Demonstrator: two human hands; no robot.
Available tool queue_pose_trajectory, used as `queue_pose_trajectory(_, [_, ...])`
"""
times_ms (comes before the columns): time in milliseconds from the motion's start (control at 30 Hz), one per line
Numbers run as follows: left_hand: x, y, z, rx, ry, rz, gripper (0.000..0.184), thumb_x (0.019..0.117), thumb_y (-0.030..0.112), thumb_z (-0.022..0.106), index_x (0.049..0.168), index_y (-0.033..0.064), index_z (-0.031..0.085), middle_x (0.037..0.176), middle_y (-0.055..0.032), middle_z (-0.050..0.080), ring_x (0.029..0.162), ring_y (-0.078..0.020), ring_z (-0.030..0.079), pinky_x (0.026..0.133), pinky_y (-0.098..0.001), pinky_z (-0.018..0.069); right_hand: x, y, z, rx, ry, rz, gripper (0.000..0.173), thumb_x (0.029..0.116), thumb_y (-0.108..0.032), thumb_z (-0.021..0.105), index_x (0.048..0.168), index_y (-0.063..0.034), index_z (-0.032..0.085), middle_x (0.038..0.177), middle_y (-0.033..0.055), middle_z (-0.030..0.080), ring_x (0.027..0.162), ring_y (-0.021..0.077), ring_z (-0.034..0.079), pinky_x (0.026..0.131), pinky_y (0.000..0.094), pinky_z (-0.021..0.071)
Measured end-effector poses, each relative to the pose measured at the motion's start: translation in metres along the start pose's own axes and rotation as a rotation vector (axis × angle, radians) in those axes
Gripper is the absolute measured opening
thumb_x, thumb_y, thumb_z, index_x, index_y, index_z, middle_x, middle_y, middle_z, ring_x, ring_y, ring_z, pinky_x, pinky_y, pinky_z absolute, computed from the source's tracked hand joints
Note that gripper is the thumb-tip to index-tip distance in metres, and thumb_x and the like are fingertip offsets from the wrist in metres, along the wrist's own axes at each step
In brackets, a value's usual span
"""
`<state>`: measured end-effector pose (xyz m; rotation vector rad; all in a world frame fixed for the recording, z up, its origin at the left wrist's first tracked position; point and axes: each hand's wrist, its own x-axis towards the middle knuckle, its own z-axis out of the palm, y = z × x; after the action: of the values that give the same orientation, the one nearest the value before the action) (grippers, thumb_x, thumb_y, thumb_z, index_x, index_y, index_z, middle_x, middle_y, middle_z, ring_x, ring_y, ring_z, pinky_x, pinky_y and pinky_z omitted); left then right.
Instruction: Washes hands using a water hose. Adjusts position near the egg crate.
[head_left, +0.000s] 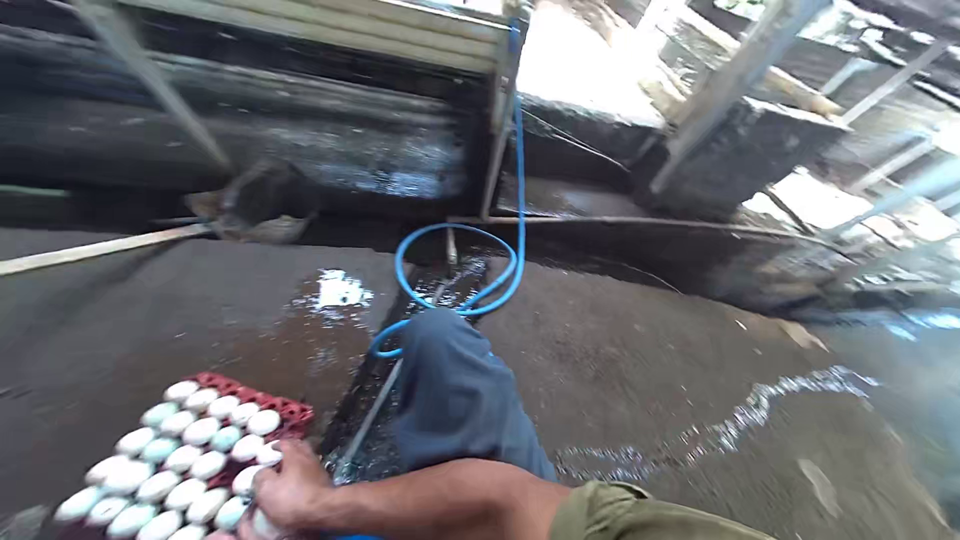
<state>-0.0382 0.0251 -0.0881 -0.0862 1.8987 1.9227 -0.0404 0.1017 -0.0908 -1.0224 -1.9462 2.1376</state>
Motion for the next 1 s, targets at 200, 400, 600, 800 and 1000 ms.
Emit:
queue_pose_trajectory(200, [-0.003,-0.003,0.007,-0.075,0.066,-0.066,0.073,0.1057,0.055,0.0,0.132,0.0109,0.051,0.089,0.0038,0.067,0.066,0.0001,0.06,0.052,-0.0199,0.0504,0.003,0.005,-0.003,-0.025,-0.021,-0.046,0.039,0.1052,-0.016,0.052,0.138,0.0038,0.057,0.135,0.026,0.061,0.127,0.0363,0.058,0.111,0.0542,0.0447])
queue_pose_trajectory(400, [-0.006,0.002,-0.004,-0.097,0.016,-0.147,0.071,0.1095,0.041,0.001,0.14,-0.0013,0.048,0.124,-0.0134,0.061,0.103,-0.0115,0.059,0.09,-0.0297,0.0507,-0.013,0.009,0.002,-0.142,-0.036,-0.056,0.041,0.1034,-0.017,0.05,0.139,0.0019,0.057,0.127,0.0243,0.065,0.118,0.0319,0.063,0.103,0.0511,0.0501])
queue_pose_trajectory(600, [0.004,-0.007,-0.016,-0.144,-0.086,-0.338,0.031,0.1108,0.033,0.034,0.126,0.0103,0.048,0.074,-0.0018,0.051,0.045,-0.0071,0.039,0.04,-0.0222,0.0357,0.028,0.019,-0.004,0.219,-0.098,0.322,0.037,0.1089,-0.031,0.043,0.129,-0.0036,0.058,0.106,0.0167,0.066,0.091,0.0255,0.065,0.08,0.0452,0.0556])
queue_pose_trajectory(800, [0.001,-0.011,-0.005,0.011,0.059,-0.04,0.045,0.1124,0.019,0.028,0.136,-0.0079,0.054,0.134,-0.023,0.059,0.124,-0.0237,0.057,0.108,-0.0409,0.044,-0.01,0.009,0.009,-0.072,0.02,-0.069,0.041,0.1088,-0.026,0.042,0.127,0.0006,0.066,0.123,0.0179,0.068,0.118,0.0255,0.063,0.103,0.0481,0.0489])
queue_pose_trajectory(1000, [-0.005,-0.007,-0.001,0.171,0.167,-0.052,0.041,0.1113,0.017,0.033,0.123,-0.0079,0.064,0.121,-0.0229,0.066,0.115,-0.026,0.062,0.104,-0.0443,0.0461,-0.015,0.008,0.012,0.048,0.016,0.034,0.037,0.1041,-0.014,0.047,0.138,-0.0014,0.057,0.126,0.019,0.065,0.113,0.0258,0.063,0.096,0.0465,0.0507])
